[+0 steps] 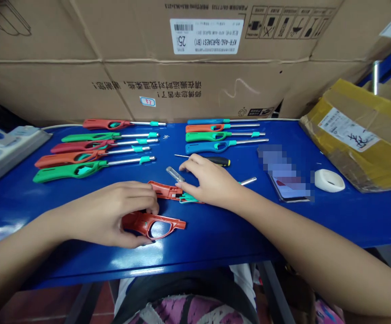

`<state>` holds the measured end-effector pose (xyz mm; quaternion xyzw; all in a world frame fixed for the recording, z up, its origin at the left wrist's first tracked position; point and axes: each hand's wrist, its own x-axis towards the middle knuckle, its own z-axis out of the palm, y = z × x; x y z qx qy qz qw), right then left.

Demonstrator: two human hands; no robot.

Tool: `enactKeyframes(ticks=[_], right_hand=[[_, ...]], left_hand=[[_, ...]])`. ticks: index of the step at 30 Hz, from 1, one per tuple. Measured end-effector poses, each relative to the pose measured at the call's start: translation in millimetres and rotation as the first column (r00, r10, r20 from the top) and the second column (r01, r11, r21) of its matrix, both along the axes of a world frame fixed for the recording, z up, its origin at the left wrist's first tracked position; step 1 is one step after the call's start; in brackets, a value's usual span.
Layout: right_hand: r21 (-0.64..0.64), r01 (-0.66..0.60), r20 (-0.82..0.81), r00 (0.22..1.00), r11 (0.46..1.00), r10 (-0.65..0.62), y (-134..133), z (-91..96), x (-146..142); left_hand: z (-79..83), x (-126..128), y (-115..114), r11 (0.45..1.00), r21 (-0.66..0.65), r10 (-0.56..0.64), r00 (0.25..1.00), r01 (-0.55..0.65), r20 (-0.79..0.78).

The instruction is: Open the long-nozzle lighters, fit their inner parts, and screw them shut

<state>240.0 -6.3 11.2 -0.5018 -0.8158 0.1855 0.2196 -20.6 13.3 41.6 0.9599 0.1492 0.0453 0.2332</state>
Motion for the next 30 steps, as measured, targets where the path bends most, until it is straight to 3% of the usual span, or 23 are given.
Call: enactKeyframes(ticks=[5,9,12,15,19,25,30], right_hand=[[-0.013,-0.022,-0.052,0.998,1.0,0.021,4,0.4,2],[-0.029,-0.001,-0.066,0.998,1.0,-0.001,4,6.4,5],[-0.109,0.0,-0.112,0.994,0.994,-0.012,3,10.2,4],[-0.189,-0.111,-0.17,0.982,0.976,0.079,1,12.7,3],[-0.151,-0.256,-0.162,0.959,0.955,0.231,-3,13.6,2],[-0.034,-0.274,-0.161,0.951,0.961,0.266,-4,11.8,-1],[0.022,-0.259,-0.134,0.956,0.966,0.26,-1,7.3,-1]], left_hand=[[-1.1,0,7,0.984,-0.037,0.178,0.968,-0.174,0.176],[-8.8,-2,19,0.895,0.07,0.392,0.851,-0.441,0.35],[-19.6,-2,26,0.842,0.105,0.462,0.809,-0.529,0.365],[-29.2,0,30,0.852,0.063,0.47,0.811,-0.52,0.349],[-32.1,3,29,0.886,0.059,0.407,0.832,-0.46,0.376],[-23.3,5,19,0.957,0.195,0.134,0.921,-0.216,0.365],[-26.8,8,14,0.97,0.184,0.096,0.942,-0.162,0.321]])
